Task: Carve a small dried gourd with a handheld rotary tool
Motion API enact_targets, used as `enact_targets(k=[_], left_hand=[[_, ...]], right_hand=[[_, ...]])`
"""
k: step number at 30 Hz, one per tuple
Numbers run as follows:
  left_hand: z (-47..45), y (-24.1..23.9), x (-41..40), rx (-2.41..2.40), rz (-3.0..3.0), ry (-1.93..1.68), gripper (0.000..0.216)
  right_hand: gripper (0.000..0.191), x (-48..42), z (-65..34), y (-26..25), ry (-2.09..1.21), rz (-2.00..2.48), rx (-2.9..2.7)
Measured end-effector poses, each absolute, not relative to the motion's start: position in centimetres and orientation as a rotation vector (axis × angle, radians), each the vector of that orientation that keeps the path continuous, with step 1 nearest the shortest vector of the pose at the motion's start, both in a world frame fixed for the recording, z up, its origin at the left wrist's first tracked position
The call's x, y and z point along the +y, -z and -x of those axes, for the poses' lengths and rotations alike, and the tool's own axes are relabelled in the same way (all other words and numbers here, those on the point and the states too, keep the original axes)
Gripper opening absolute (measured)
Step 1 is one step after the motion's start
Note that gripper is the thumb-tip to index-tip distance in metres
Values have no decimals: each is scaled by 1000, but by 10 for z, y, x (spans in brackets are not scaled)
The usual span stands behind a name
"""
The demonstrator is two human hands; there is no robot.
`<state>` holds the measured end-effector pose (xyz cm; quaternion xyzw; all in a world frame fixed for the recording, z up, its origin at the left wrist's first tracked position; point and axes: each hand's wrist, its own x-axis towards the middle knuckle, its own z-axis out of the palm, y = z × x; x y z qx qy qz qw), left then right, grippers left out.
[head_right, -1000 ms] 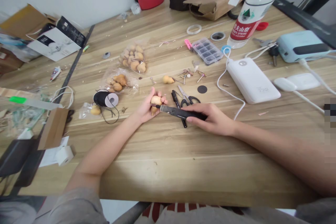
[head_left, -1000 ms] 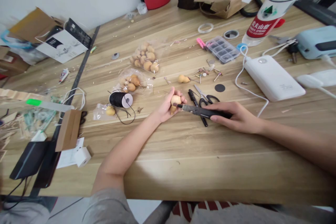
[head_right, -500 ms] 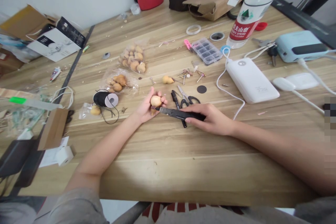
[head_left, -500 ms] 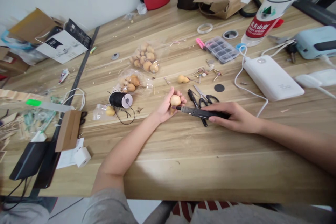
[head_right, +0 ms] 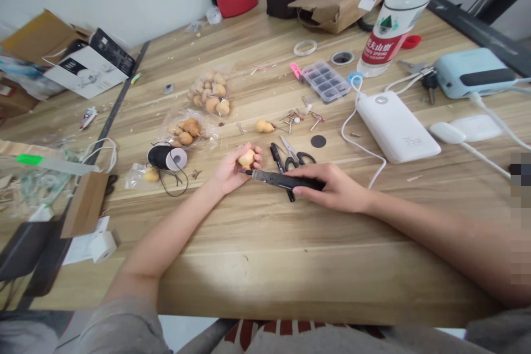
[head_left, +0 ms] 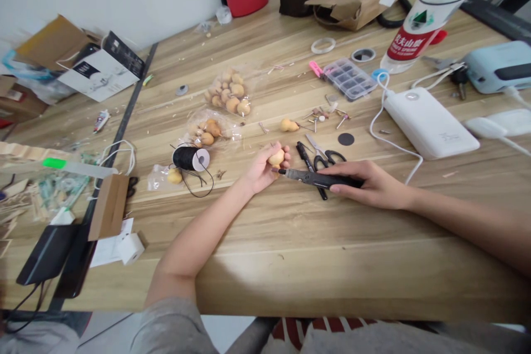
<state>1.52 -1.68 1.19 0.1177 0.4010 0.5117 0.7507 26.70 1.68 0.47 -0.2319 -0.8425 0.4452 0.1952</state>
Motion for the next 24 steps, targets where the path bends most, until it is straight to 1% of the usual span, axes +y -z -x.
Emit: enact_targets(k=[4,8,16,22,24], left_hand=[[-15,-14,-18,853,-232,-1141,9],[-12,-8,-18,818,-309,-1091,7],[-14,-5,-19,906,-392,-1119,22],[-15,-6,-17,911,-361,-1107,28],[-15,-7,-18,908,-363,-1098,27]], right_hand=[[37,17,-267,-6,-1251,632,-2356],[37,16,-266,-8,-1253,617,-2354],[38,15,-266,-8,-1265,638,-2352],[37,15,-266,-6,-1265,628,-2353],[37,16,-266,-6,-1265,625,-2356]])
